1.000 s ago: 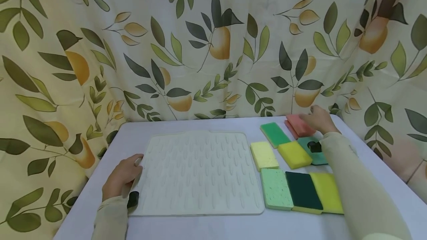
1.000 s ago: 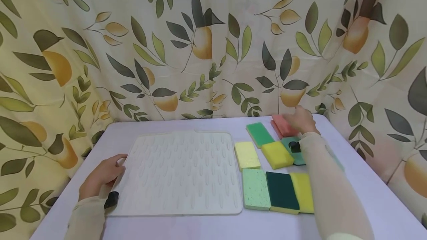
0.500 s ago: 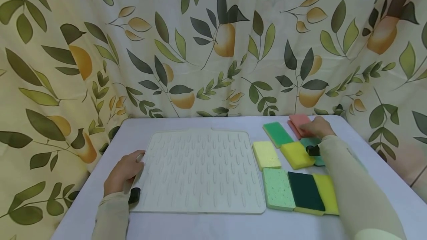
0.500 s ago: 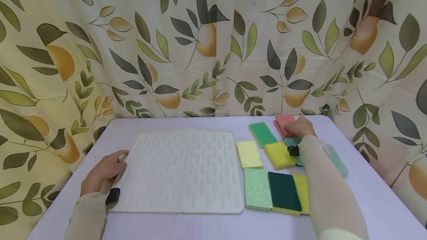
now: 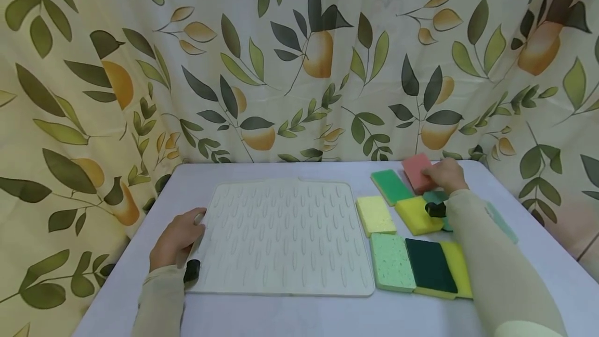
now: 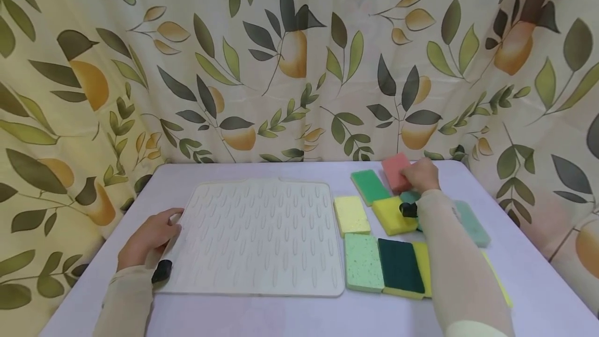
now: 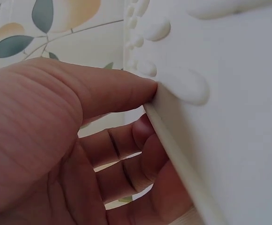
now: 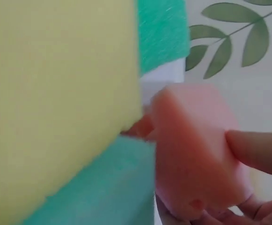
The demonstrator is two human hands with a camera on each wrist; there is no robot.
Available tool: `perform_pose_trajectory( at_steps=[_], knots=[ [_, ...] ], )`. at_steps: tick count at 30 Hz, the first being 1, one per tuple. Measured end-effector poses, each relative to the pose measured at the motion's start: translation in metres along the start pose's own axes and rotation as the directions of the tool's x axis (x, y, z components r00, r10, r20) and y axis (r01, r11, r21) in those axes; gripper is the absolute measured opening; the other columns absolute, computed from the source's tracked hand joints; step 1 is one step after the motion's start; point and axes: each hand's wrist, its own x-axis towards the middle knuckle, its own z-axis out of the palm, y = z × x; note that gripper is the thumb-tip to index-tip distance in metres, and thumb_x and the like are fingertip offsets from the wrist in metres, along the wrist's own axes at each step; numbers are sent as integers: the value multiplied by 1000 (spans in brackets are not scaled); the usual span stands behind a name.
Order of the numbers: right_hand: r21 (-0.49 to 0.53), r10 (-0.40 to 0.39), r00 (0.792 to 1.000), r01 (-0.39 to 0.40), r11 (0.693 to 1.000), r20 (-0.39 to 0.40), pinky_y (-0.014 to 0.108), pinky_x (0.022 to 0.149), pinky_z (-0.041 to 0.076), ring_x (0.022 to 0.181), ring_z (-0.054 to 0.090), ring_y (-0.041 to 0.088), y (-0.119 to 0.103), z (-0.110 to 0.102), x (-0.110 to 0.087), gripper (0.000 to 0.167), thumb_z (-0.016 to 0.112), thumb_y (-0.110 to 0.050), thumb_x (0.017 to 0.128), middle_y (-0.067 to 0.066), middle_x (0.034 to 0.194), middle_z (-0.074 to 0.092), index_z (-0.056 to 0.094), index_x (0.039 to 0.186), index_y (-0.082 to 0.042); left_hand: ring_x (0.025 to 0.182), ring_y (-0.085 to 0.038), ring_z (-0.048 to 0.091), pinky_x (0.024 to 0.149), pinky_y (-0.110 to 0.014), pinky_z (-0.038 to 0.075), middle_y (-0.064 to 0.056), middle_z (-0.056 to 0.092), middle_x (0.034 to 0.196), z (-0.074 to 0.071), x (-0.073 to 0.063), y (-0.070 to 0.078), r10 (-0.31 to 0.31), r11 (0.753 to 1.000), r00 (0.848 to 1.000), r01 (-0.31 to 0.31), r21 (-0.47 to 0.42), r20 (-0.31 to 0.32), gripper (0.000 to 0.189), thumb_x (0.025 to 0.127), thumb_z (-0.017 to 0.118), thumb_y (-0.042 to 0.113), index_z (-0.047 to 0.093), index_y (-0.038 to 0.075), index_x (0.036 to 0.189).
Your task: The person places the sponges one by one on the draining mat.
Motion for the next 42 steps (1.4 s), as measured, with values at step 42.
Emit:
perform_pose_trajectory(
  at_steps=[42],
  knots=[
    [741, -187, 878, -238, 628, 440, 36, 90, 58, 118, 59, 27, -102, 68, -38, 72, 48, -11, 112, 20, 154, 34, 10, 173, -14, 99, -28, 67, 85, -41, 56, -24, 59, 136, 6, -2, -4, 17, 909, 990, 42, -414, 139, 62, 109, 59, 6, 34, 1, 165]
  ],
)
